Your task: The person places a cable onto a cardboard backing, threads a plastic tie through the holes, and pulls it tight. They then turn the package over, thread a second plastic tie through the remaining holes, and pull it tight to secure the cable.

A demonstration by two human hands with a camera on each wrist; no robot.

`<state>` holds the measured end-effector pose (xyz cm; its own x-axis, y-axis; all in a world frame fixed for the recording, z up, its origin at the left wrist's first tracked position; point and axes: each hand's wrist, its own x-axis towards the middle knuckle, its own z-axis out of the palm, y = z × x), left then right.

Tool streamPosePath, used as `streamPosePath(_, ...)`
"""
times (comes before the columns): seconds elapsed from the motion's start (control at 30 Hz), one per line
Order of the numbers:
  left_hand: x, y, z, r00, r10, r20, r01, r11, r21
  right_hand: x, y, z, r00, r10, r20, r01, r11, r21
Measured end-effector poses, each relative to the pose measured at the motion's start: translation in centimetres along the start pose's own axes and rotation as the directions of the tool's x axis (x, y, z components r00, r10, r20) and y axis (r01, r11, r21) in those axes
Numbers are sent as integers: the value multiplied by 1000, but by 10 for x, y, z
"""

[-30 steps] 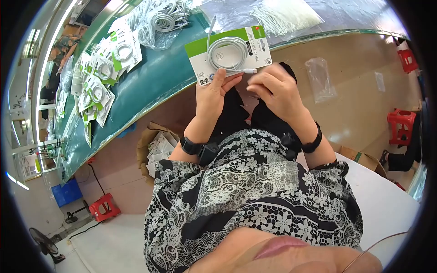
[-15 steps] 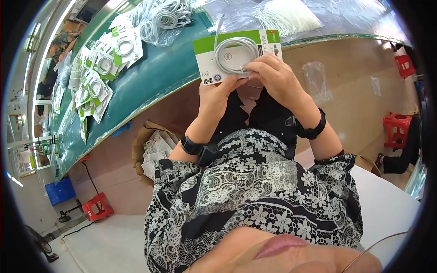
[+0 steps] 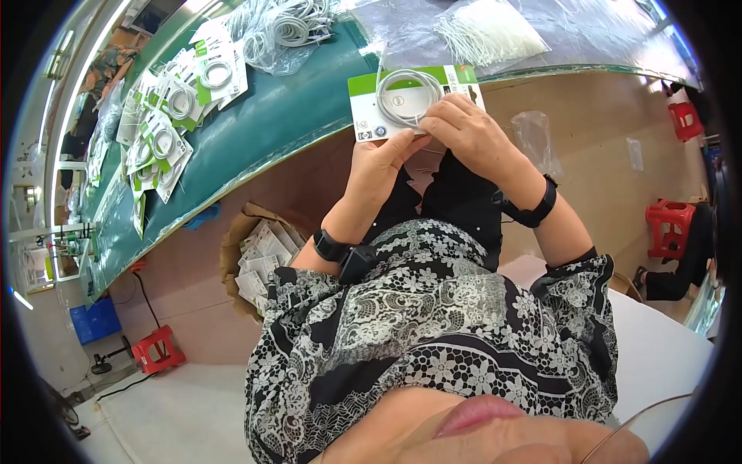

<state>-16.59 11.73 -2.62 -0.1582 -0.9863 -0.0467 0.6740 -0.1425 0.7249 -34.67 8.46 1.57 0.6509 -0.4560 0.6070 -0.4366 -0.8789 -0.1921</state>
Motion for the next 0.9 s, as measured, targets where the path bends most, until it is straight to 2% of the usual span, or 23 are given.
streamPosePath(0.1, -1, -3, 1, 999, 11, -40, -12, 1000, -17, -6, 0, 6, 1000, 4, -20, -3, 999, 33)
streamPosePath(0.2, -1, -2, 4, 997, 48, -65, -40, 992, 121, -3, -2, 5, 999, 20, -48, -18, 999, 39)
streamPosePath(0.3, -2, 1, 6, 998, 40, -43, -35, 993, 109, 1, -3, 2, 995, 48, -82, -46, 999, 25)
streamPosePath(0.4, -2, 4, 6, 999, 31, -25, -28, 995, 99, -2, 8, 2, 999, 41, -1, -40, 985, 169)
streamPosePath(0.5, 0, 4, 6, 1000, 17, -17, -16, 997, 75, -1, 14, 2, 1000, -1, 1, 1, 989, 150)
streamPosePath(0.7, 1, 1, 6, 994, 65, -93, -56, 994, 92, -3, 9, 3, 999, -42, -22, 44, 995, 86)
streamPosePath(0.73, 1, 2, 6, 991, 84, -103, -73, 992, 99, -7, 9, -1, 987, 69, -144, -48, 988, 144)
streamPosePath(0.8, -1, 10, 5, 991, 83, -105, -71, 991, 112, -15, 12, -8, 886, 301, -353, -202, 935, 291)
streamPosePath(0.83, -3, 15, 6, 991, 83, -106, -70, 990, 121, -22, 18, -7, 888, 300, -349, -200, 934, 295)
streamPosePath(0.9, -6, 21, 9, 991, 80, -105, -66, 989, 131, -44, 37, 7, 751, 642, -153, -474, 687, 551)
